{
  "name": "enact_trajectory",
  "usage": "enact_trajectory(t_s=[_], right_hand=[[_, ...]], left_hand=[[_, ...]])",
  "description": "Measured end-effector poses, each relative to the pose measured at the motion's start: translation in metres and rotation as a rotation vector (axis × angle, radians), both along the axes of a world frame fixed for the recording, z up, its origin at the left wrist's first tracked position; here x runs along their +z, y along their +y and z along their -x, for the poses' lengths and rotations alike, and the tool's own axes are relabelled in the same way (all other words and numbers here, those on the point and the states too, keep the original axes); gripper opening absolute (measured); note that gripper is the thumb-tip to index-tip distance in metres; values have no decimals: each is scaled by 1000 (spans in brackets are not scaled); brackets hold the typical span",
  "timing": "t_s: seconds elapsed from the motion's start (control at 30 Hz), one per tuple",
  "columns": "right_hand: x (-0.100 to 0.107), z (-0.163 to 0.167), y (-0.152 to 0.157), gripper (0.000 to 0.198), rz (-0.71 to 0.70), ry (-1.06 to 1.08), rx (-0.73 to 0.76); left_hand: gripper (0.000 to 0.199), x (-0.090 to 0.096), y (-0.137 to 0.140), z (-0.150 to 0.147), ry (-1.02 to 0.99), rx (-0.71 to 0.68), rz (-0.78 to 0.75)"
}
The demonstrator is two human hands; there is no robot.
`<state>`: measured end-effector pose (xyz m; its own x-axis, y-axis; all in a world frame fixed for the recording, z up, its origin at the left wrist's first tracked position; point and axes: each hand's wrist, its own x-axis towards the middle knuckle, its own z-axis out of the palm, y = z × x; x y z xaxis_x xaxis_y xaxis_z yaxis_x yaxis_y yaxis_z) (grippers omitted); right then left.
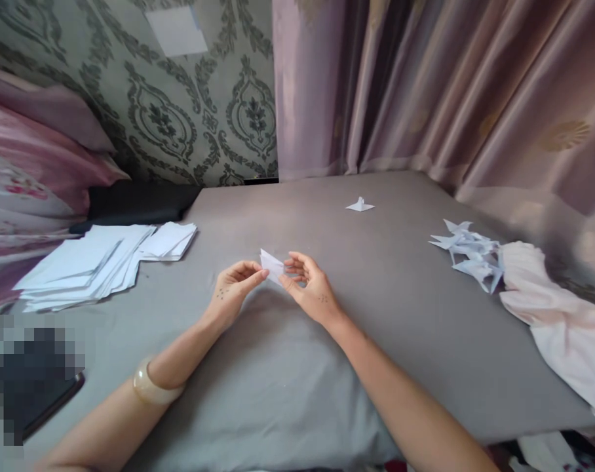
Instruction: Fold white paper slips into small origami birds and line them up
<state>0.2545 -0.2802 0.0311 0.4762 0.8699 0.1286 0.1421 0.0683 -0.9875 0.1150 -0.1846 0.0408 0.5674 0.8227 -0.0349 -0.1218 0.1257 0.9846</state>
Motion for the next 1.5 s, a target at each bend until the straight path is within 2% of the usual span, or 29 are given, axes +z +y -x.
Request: enact_trajectory(t_s=[0.1,0.2,0.33,0.43,0.53,0.63,0.7,0.8,1.0,1.13,1.23,1.5], right_hand=[[9,5,-4,41,-71,27,-48],[13,8,-7,35,-73,30,-116],[14,9,-10,29,-84,-23,-157],[15,10,-11,27,-91,-79,-160],[14,10,-12,27,-142,-180,-191],[15,9,-13,17,-187,-363,-255],[15,10,-13,8,-176,-443,-243],[15,12,-13,6,-140,-442,-203],[15,9,-12,13,-59,-299,-144],[15,0,-11,20,20,84,-32],[15,-5,-11,22,33,328,87],[18,-4,-13,21,22,538,282]], left_hand=[[22,6,-9,-2,-49,1,8],[22,5,-15,-3,-93,-2,13],[28,-1,-17,-4,-106,-86,48],[18,-5,-17,-3,-55,-137,38],[15,-6,-16,-4,-20,-85,61],[17,-7,-15,-4,-16,-27,100],[17,-7,-15,-5,-26,-13,107],[15,-8,-16,-4,-30,-15,93],[15,-7,-20,-3,-60,-117,67],[24,-6,-18,-1,-110,-218,85],[22,-5,-16,0,-128,-245,110],[21,-1,-15,2,-156,-269,191]])
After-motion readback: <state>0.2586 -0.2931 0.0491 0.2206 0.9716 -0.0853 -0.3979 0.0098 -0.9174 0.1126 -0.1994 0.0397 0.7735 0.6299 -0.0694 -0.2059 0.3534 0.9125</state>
